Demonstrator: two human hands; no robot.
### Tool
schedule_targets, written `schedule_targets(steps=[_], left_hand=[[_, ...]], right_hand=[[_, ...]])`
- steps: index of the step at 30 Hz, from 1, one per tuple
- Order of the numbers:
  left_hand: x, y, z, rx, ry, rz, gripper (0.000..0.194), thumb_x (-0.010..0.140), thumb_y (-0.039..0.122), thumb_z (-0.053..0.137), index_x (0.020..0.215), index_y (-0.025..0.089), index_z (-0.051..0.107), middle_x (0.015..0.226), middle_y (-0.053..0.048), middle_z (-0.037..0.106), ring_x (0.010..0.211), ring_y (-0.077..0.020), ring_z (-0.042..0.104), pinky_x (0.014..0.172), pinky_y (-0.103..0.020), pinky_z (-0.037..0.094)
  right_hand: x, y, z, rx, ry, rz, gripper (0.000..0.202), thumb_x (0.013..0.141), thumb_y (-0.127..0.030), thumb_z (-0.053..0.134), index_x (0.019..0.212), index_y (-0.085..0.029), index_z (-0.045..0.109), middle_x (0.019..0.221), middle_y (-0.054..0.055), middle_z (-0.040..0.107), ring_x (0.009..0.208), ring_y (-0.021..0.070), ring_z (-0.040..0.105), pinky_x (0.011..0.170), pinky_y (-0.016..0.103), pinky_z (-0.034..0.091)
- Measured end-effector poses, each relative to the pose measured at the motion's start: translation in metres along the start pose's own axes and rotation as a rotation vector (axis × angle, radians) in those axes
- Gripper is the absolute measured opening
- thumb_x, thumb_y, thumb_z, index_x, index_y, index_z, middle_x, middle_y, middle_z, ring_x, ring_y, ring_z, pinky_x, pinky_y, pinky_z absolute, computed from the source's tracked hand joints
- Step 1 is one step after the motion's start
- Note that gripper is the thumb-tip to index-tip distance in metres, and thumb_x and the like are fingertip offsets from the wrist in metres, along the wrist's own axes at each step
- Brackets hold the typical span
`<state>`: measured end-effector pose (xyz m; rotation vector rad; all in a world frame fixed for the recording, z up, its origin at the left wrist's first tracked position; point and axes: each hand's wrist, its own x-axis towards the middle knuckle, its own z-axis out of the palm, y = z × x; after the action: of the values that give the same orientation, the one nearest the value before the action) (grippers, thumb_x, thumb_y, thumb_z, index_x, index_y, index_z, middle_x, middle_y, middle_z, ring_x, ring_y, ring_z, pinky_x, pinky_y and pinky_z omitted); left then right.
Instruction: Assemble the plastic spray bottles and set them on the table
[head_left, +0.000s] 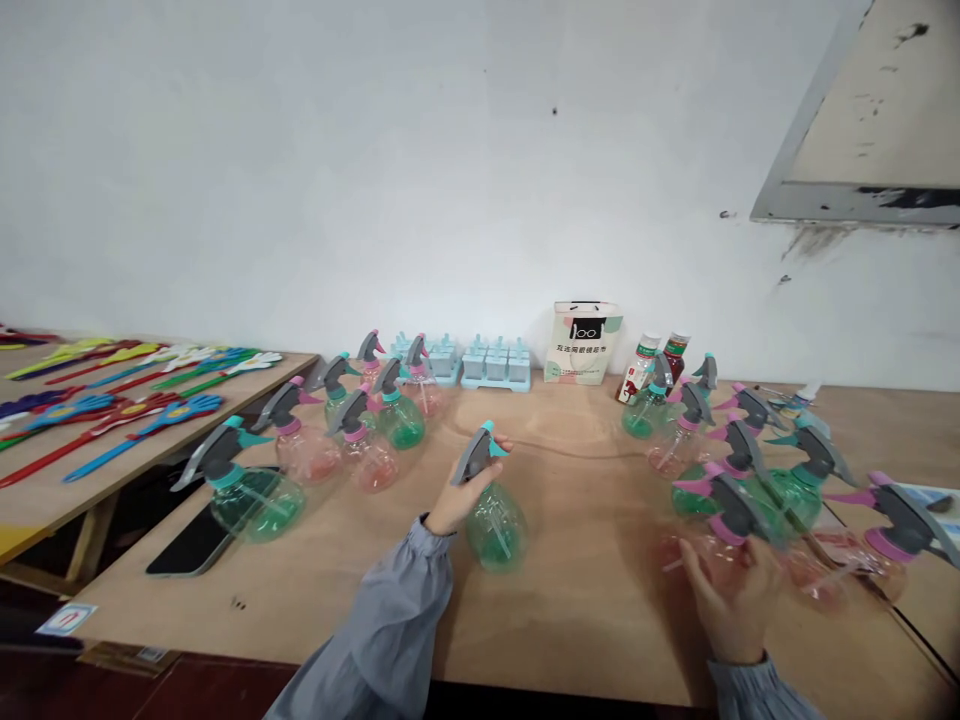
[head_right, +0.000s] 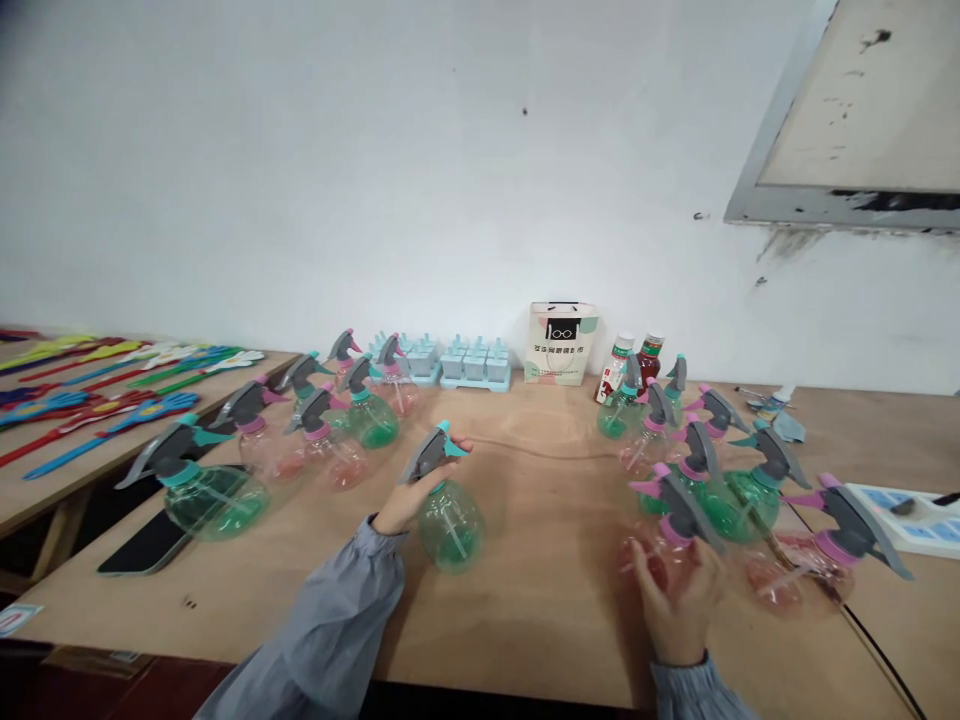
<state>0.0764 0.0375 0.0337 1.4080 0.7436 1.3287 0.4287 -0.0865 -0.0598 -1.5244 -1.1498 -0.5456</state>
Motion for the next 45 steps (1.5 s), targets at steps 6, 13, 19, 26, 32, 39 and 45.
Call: schedule_targets(steps=[6,13,19,26,32,39,45], left_hand=[[0.016,0.013,-0.004,-0.215,-0.123,-0.194,0.040,0.072,0.036,0.077,0.106,0.017,0.071,0.102,-0.009,0.077,0.106,-0.0277,0.070,0.104,-0.044,0.048],[0.039,0.016,0.001,-0.329,-0.164,-0.198,0.027,0.058,0.022,0.069,0.084,0.018,0.071,0.089,-0.006,0.077,0.103,-0.0287,0.071,0.096,-0.041,0.052],[0.043,0.012,0.005,-0.330,-0.101,-0.230,0.017,0.051,0.025,0.058,0.065,0.018,0.064,0.064,-0.004,0.069,0.080,-0.0263,0.072,0.072,-0.037,0.054],[0.036,0.020,0.013,-0.320,-0.182,-0.203,0.020,0.052,0.023,0.060,0.070,0.018,0.066,0.071,-0.004,0.072,0.083,-0.0260,0.071,0.075,-0.036,0.052],[0.039,0.018,0.013,-0.289,-0.095,-0.190,0.021,0.051,0.024,0.057,0.069,0.019,0.066,0.070,-0.004,0.071,0.080,-0.0247,0.070,0.073,-0.035,0.051],[0.038,0.013,0.013,-0.273,-0.084,-0.227,0.018,0.052,0.025,0.056,0.066,0.019,0.064,0.065,-0.004,0.069,0.081,-0.0262,0.071,0.074,-0.037,0.052],[0.036,0.015,0.014,-0.293,-0.125,-0.162,0.022,0.054,0.022,0.060,0.074,0.019,0.068,0.076,-0.003,0.073,0.091,-0.0262,0.071,0.086,-0.038,0.053]], right_hand=[[0.007,-0.066,0.069,0.344,-0.414,-0.112,0.057,0.085,-0.054,0.066,0.128,-0.019,0.050,0.115,0.014,0.060,0.110,0.0315,0.059,0.097,0.053,0.048],[0.032,-0.079,0.165,0.522,-0.496,0.011,0.072,0.083,-0.062,0.063,0.135,-0.016,0.046,0.130,0.019,0.057,0.125,0.0341,0.055,0.108,0.057,0.043],[0.016,-0.073,0.175,0.493,-0.396,0.054,0.075,0.081,-0.063,0.065,0.138,-0.018,0.046,0.132,0.018,0.058,0.124,0.0335,0.055,0.106,0.057,0.044],[0.016,-0.074,0.174,0.495,-0.400,0.053,0.076,0.081,-0.063,0.065,0.138,-0.016,0.046,0.132,0.019,0.059,0.124,0.0335,0.056,0.106,0.056,0.044],[0.016,-0.074,0.171,0.525,-0.413,0.071,0.076,0.080,-0.061,0.066,0.139,-0.018,0.046,0.133,0.019,0.058,0.125,0.0337,0.055,0.108,0.058,0.042],[0.014,-0.072,0.170,0.511,-0.401,0.046,0.076,0.081,-0.063,0.065,0.139,-0.018,0.046,0.134,0.018,0.058,0.125,0.0333,0.056,0.106,0.057,0.045],[0.014,-0.072,0.170,0.532,-0.419,0.068,0.076,0.080,-0.062,0.066,0.139,-0.018,0.046,0.132,0.018,0.059,0.124,0.0337,0.056,0.106,0.057,0.045]])
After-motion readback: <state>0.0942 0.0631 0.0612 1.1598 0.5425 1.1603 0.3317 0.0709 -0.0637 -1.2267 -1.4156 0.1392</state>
